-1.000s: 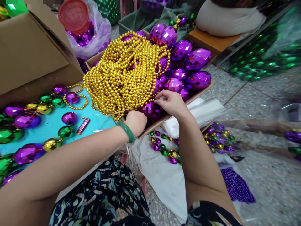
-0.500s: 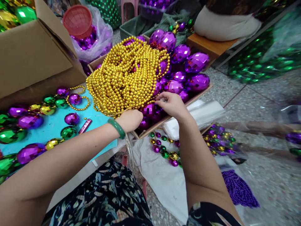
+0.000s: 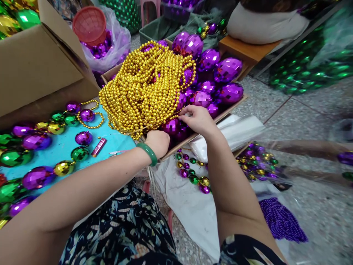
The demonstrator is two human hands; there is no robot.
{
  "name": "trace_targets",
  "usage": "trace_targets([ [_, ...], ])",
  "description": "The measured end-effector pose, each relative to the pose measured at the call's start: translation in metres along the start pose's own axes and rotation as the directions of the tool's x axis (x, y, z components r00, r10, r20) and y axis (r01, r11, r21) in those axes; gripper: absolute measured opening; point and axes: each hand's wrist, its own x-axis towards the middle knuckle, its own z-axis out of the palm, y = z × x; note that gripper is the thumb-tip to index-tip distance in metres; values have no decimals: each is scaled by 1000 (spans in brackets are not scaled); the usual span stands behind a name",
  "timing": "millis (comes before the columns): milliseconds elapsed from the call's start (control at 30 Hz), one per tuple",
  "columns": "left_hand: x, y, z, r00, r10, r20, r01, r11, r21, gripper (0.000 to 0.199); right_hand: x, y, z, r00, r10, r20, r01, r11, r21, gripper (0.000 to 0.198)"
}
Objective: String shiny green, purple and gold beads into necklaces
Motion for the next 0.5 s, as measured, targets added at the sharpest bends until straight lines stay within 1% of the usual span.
trace_targets([
  [100,-2,-7,0,998,-46,-43,46,999,-7,27,0,-1,0,1000,2,6,-2,1000,-13,15],
  [200,-3,-18,1,992,-73,-106,69,997,-42,29,0,-3,-1,1000,6,9,-5,1000,-28,16],
  [333,-2,-31,5,983,-10,-183,-1,998,-61,32,0,-5,-1,1000,14,10,-13,998,-58,17],
  [400,0,-35,7,980,17,-198,-31,997,-65,32,0,-5,-1,1000,18,15,-16,998,-67,17],
  [500,3,-38,8,981,38,-190,-53,996,-75,29,0,-6,0,1000,20,9,-19,996,-86,17],
])
